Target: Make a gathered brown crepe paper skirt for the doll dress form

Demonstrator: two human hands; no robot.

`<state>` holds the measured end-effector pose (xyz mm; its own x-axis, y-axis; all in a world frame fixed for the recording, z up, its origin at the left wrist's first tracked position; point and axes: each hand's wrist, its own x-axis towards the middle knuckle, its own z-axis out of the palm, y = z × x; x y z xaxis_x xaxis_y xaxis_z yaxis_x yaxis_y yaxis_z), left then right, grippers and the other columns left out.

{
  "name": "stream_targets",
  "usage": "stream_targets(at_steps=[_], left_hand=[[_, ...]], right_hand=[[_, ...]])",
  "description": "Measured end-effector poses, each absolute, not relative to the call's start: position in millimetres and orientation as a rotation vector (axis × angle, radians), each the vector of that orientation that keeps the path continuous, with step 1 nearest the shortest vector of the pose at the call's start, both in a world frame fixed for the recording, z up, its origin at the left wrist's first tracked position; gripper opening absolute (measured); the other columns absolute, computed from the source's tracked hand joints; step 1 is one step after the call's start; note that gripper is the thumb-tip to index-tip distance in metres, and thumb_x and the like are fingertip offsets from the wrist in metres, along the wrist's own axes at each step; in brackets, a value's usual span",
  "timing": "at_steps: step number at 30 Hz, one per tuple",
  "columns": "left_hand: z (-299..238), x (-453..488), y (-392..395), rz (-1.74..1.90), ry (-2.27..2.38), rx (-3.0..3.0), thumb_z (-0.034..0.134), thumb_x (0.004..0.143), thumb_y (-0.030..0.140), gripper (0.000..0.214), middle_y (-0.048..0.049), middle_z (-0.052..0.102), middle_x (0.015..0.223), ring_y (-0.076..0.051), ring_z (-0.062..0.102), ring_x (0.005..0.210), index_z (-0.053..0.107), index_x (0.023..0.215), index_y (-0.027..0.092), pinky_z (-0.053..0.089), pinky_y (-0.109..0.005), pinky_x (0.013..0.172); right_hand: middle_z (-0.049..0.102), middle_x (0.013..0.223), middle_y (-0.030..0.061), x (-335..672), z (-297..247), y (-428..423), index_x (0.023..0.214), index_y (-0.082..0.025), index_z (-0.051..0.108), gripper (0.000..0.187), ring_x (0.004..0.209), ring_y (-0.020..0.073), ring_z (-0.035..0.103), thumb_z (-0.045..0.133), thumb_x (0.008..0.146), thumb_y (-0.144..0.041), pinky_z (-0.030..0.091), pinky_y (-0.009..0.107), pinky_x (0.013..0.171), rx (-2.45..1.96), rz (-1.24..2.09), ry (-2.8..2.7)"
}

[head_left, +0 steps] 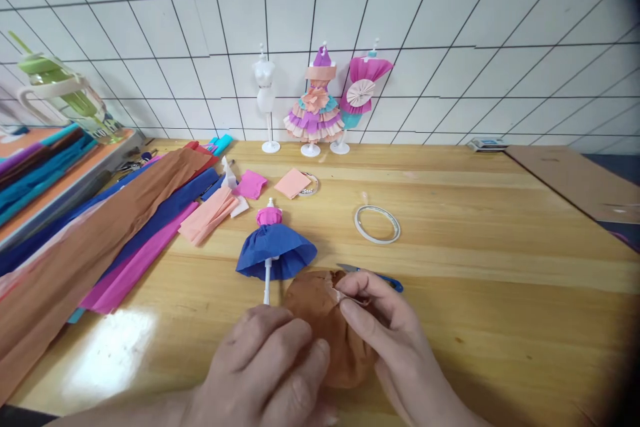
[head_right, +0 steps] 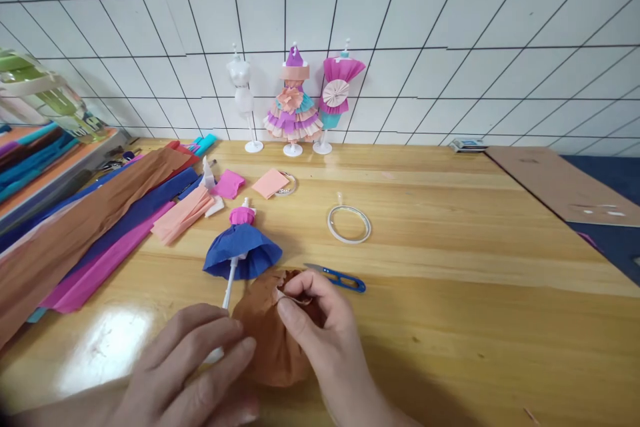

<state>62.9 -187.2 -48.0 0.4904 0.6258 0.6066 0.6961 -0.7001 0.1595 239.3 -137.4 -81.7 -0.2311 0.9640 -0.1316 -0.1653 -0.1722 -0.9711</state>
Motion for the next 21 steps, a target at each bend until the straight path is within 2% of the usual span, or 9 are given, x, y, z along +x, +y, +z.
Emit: stream_targets(at_steps=[2, 5, 8, 11, 14, 17, 21], left_hand=[[-47, 70, -184, -1.031, -1.162, -2.538, 0.056, 0.088, 0.032, 0.020, -0.0083, 0.065, 0.079, -0.021, 0.059, 0.082, 0.060, 0.092, 0.012, 0.054, -0.032, 0.070], [-39, 76, -172, -1.184, -1.270, -2.553, 0.053, 0.086, 0.015, 0.004, -0.0050, 0.060, 0.071, -0.017, 0.054, 0.070, 0.056, 0.083, 0.016, 0.049, -0.029, 0.061], [-29, 72, -157, -1.273, -1.378, -2.719, 0.050, 0.084, 0.005, 0.017, -0.0043, 0.060, 0.075, -0.015, 0.050, 0.069, 0.057, 0.095, 0.015, 0.044, -0.028, 0.060], [-21, 65, -144, -1.140, -1.510, -3.046, 0.050, 0.087, 0.009, 0.018, -0.0022, 0.059, 0.076, -0.014, 0.051, 0.071, 0.061, 0.099, 0.018, 0.042, -0.027, 0.063], [-18, 60, -137, -1.021, -1.616, -3.303, 0.052, 0.086, 0.012, 0.014, -0.0014, 0.061, 0.076, -0.013, 0.052, 0.071, 0.063, 0.092, 0.018, 0.042, -0.026, 0.066], [-18, 59, -136, -0.962, -1.698, -3.360, 0.056, 0.081, 0.010, 0.008, 0.0007, 0.059, 0.068, -0.011, 0.049, 0.065, 0.061, 0.079, 0.016, 0.039, -0.023, 0.061], [-19, 58, -134, -0.870, -1.605, -3.427, 0.056, 0.078, 0.007, 0.012, 0.0012, 0.059, 0.067, -0.011, 0.049, 0.068, 0.057, 0.071, 0.016, 0.036, -0.023, 0.061]], right_hand=[[0.052, 0.074, -0.0008, 237, -82, -138, 0.077, -0.021, 0.057, 0.026, 0.067, 0.0143, 0.048, 0.070, 0.075, -0.044, 0.041, 0.024, 0.062, -1.076, 1.578, -1.113], [0.055, 0.077, -0.0002, 235, -83, -139, 0.078, -0.022, 0.058, 0.026, 0.072, 0.0152, 0.050, 0.070, 0.074, -0.044, 0.043, 0.024, 0.065, -1.072, 1.552, -1.124], [0.051, 0.072, -0.0012, 236, -84, -140, 0.075, -0.022, 0.056, 0.027, 0.067, 0.0144, 0.047, 0.068, 0.076, -0.046, 0.041, 0.024, 0.059, -1.013, 1.545, -1.196], [0.045, 0.066, -0.0030, 239, -85, -142, 0.071, -0.022, 0.051, 0.030, 0.060, 0.0129, 0.041, 0.067, 0.076, -0.047, 0.036, 0.023, 0.052, -0.978, 1.587, -1.257], [0.043, 0.064, -0.0033, 241, -85, -144, 0.067, -0.022, 0.048, 0.033, 0.059, 0.0123, 0.037, 0.067, 0.076, -0.047, 0.033, 0.023, 0.050, -0.957, 1.653, -1.305], [0.044, 0.064, -0.0029, 241, -84, -143, 0.065, -0.021, 0.047, 0.036, 0.060, 0.0122, 0.038, 0.069, 0.074, -0.047, 0.034, 0.023, 0.053, -0.893, 1.706, -1.329], [0.045, 0.063, -0.0029, 240, -80, -139, 0.065, -0.020, 0.047, 0.040, 0.059, 0.0122, 0.039, 0.071, 0.071, -0.052, 0.034, 0.024, 0.053, -0.869, 1.777, -1.361]])
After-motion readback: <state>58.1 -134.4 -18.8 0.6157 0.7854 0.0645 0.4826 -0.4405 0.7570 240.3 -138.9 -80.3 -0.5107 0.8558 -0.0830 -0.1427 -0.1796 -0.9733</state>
